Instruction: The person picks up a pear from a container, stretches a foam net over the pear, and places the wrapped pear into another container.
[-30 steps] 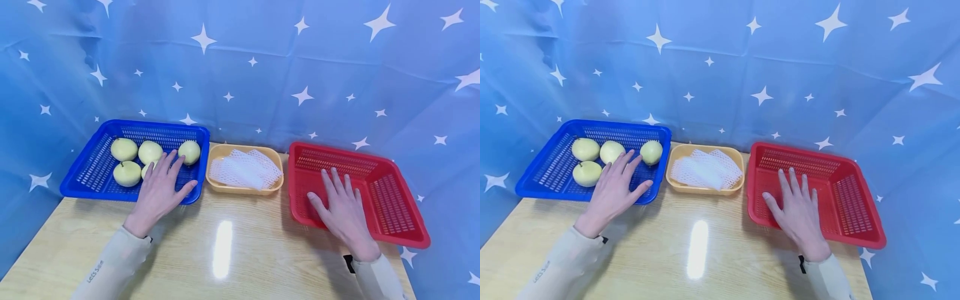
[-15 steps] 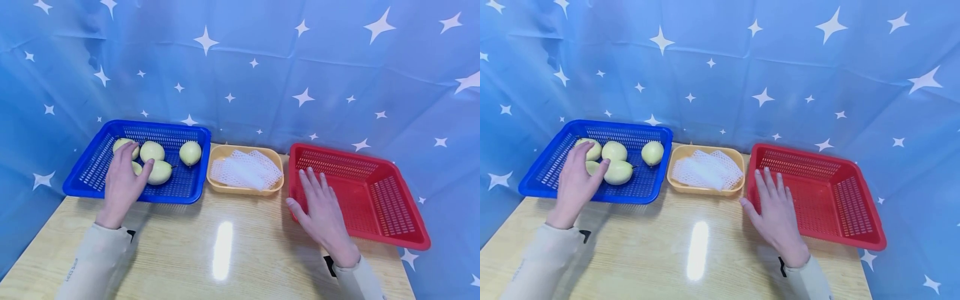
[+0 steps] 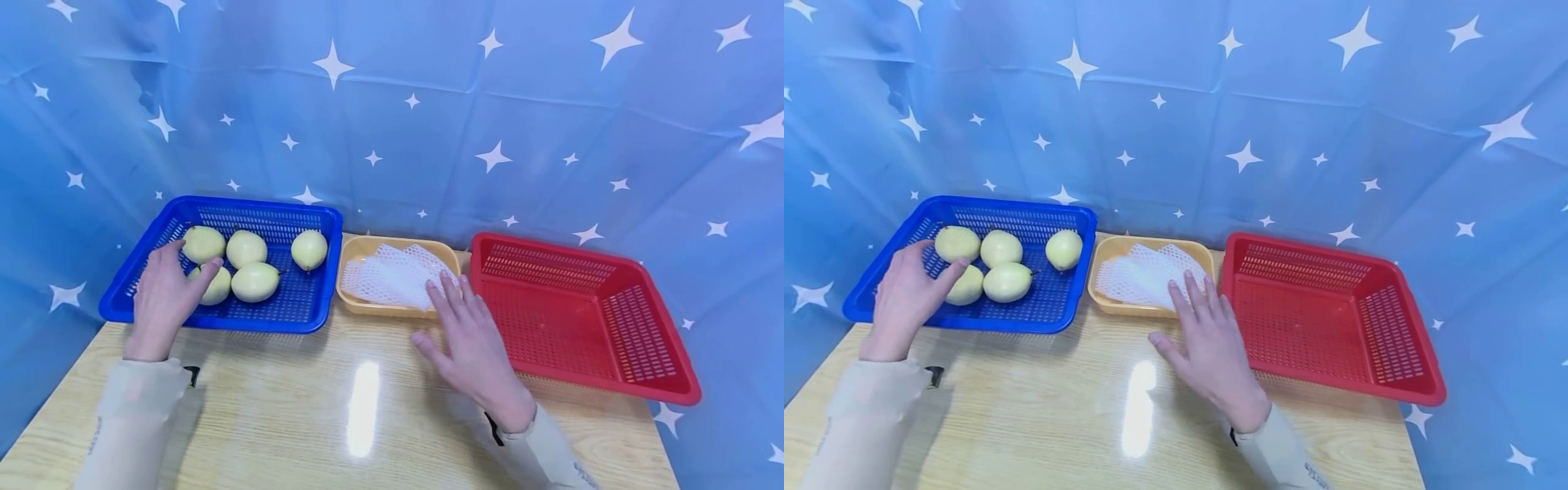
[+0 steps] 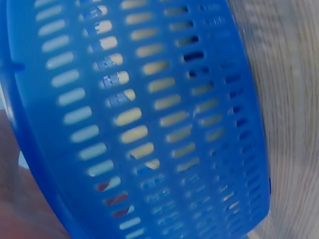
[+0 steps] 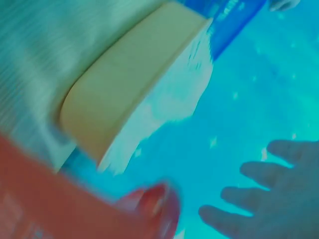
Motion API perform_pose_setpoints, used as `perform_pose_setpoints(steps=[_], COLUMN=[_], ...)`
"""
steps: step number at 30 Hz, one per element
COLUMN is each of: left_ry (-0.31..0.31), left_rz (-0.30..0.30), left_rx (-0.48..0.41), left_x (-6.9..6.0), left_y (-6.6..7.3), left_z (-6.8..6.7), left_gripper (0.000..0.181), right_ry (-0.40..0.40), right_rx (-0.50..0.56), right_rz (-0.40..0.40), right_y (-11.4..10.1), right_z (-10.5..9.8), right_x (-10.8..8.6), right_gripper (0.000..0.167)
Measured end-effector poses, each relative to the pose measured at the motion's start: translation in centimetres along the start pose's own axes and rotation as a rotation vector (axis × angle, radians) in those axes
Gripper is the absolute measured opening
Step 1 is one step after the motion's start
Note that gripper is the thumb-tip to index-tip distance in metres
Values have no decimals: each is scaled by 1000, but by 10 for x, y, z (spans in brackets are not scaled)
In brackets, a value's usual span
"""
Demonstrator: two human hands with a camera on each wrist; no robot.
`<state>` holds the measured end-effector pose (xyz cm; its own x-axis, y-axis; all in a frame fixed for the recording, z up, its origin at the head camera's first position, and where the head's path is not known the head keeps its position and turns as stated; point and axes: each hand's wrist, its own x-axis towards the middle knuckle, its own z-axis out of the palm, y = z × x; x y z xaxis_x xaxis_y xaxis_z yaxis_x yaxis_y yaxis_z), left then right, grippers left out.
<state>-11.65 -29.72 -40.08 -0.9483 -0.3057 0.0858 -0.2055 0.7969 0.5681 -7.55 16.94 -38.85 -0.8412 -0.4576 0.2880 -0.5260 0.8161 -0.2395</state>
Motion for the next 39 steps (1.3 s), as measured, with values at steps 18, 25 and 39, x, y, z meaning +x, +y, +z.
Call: perform_pose_setpoints(steps=[18,25,39], left_ry=[-398,-489,-460], left_rz=[3,3,1], left_rx=[125,120,111], left_x=[18,26,27], left_y=[-25,-27,-30], left_z=[-6,-6,-6], left_gripper=[116,119,103], right_ry=[-242,-302,-297], right_rx=[-52,-38,-68], right_rz=[-311,-332,-368], right_y=[-77,-89,-93], right_z=[61,71,80], right_x=[40,46,47], right_gripper=[77,81,84])
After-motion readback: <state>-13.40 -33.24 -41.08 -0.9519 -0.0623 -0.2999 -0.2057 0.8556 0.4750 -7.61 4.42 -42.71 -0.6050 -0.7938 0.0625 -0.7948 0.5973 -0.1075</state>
